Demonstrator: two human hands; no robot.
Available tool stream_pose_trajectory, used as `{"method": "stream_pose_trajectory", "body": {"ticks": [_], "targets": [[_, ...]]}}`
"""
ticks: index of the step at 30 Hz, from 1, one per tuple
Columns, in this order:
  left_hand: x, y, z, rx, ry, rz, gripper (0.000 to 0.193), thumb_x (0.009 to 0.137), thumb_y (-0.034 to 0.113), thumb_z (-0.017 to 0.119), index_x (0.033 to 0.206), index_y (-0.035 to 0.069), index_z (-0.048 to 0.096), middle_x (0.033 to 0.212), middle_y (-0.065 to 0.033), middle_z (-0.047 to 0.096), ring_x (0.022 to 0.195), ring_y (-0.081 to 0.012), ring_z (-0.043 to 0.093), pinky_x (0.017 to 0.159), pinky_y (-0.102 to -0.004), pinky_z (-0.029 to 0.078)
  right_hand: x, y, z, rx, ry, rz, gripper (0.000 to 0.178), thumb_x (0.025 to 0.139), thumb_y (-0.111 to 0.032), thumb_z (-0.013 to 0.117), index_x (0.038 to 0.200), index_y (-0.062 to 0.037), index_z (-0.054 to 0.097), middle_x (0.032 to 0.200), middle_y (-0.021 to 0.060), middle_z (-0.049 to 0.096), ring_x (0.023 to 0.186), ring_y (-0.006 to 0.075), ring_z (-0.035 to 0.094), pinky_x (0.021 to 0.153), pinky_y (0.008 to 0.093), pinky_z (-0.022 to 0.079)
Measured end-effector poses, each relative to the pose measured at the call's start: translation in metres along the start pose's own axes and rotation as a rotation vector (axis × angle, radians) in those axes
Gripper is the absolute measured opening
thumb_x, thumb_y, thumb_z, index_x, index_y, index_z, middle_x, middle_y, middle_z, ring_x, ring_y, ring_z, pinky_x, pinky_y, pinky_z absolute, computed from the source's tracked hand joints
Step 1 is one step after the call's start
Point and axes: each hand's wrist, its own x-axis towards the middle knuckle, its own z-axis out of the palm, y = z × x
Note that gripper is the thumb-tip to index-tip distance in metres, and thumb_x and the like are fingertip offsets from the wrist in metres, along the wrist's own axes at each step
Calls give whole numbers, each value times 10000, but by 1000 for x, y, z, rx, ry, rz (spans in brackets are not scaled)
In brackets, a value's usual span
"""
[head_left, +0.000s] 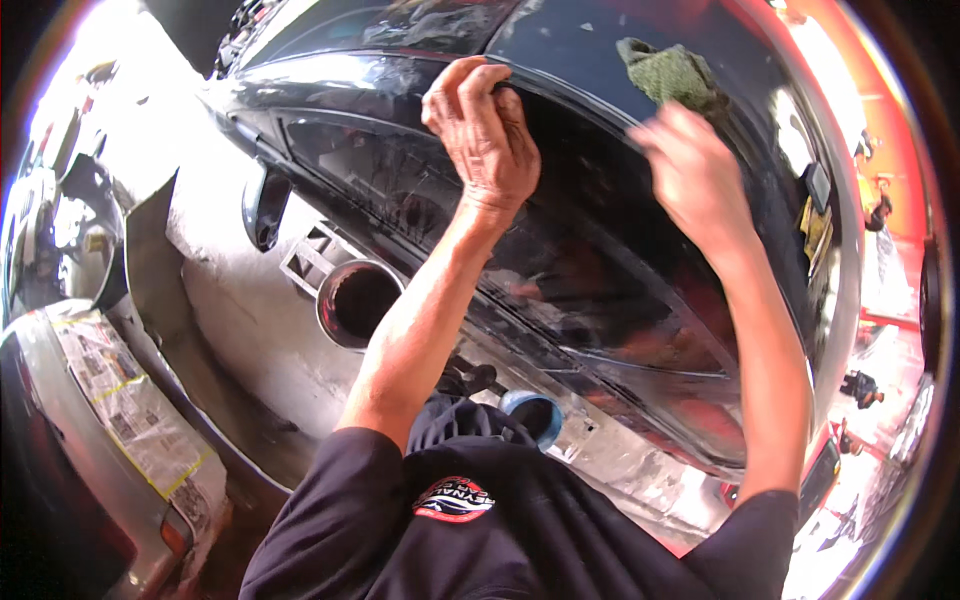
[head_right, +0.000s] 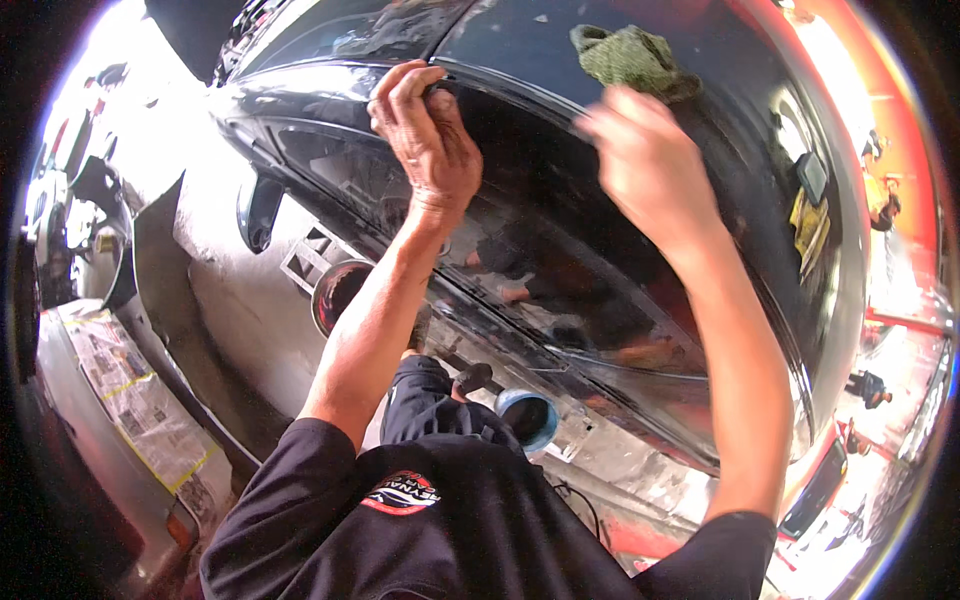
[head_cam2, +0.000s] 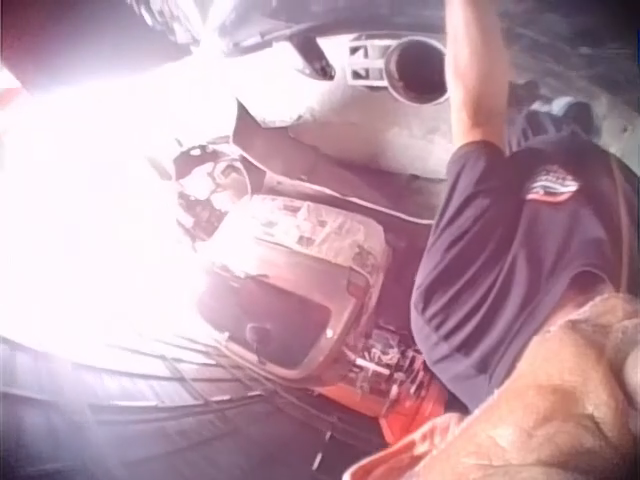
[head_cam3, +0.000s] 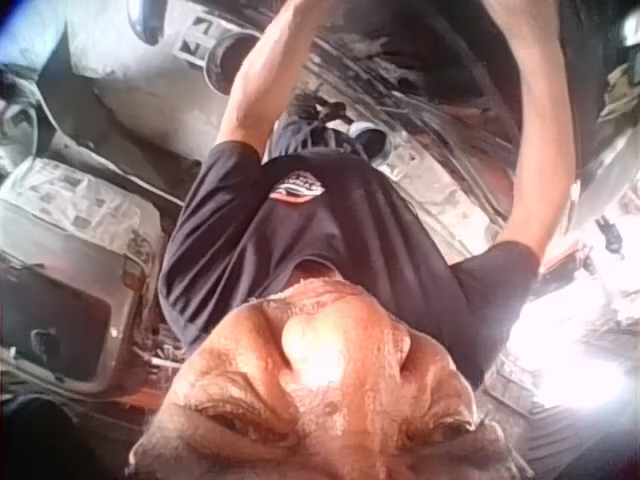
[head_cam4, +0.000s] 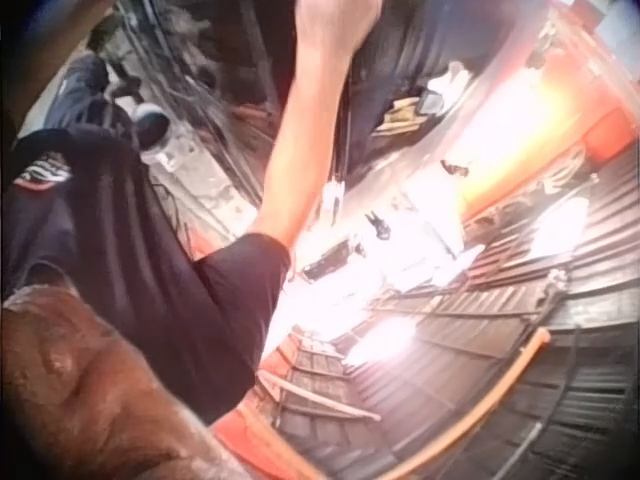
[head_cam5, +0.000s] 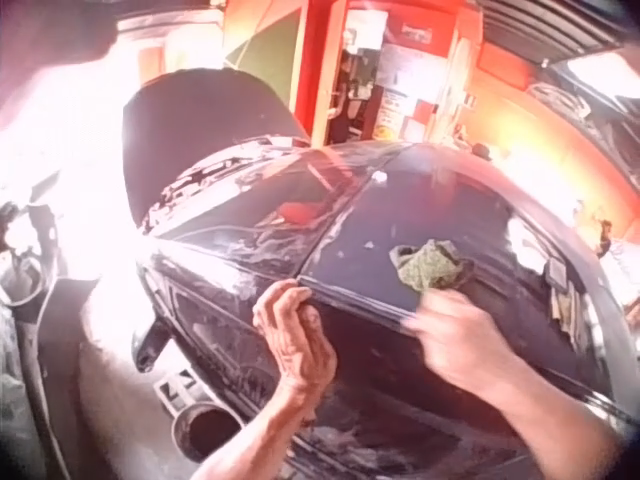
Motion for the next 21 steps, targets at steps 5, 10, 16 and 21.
{"method": "stream_pose_trajectory", "body": {"ticks": [5,10,16,21], "targets": [[-2,-2,4,81,-46,-2,205,1017,42,521,1207,40,599,1236,-170,579,1203,-332,502,1061,-477,359,80,-26,66,-103,-50,16,159,914,-109,582,911,-24,716,1031,178,714,994,339,729,893,443,591],[2,-15,-11,88,-82,77,203,1074,131,489,1207,49,619,1233,-148,591,1179,-322,510,1043,-481,347,-58,15,-30,-19,-46,142,100,871,0,637,937,-43,699,936,124,617,897,359,633,821,450,547],[0,1,-1,76,-110,104,222,1081,175,499,1222,70,634,1230,-136,603,1171,-301,519,1035,-465,329,-139,39,-78,-70,-71,219,184,858,31,644,989,-44,750,936,110,621,927,331,646,815,444,552],[6,0,-2,85,-123,138,205,1013,75,548,1200,73,634,1215,-133,614,1165,-316,535,1024,-468,332,8,-5,11,-115,-37,4,101,886,-91,623,923,-68,714,984,112,677,956,315,695,868,420,598]]}}
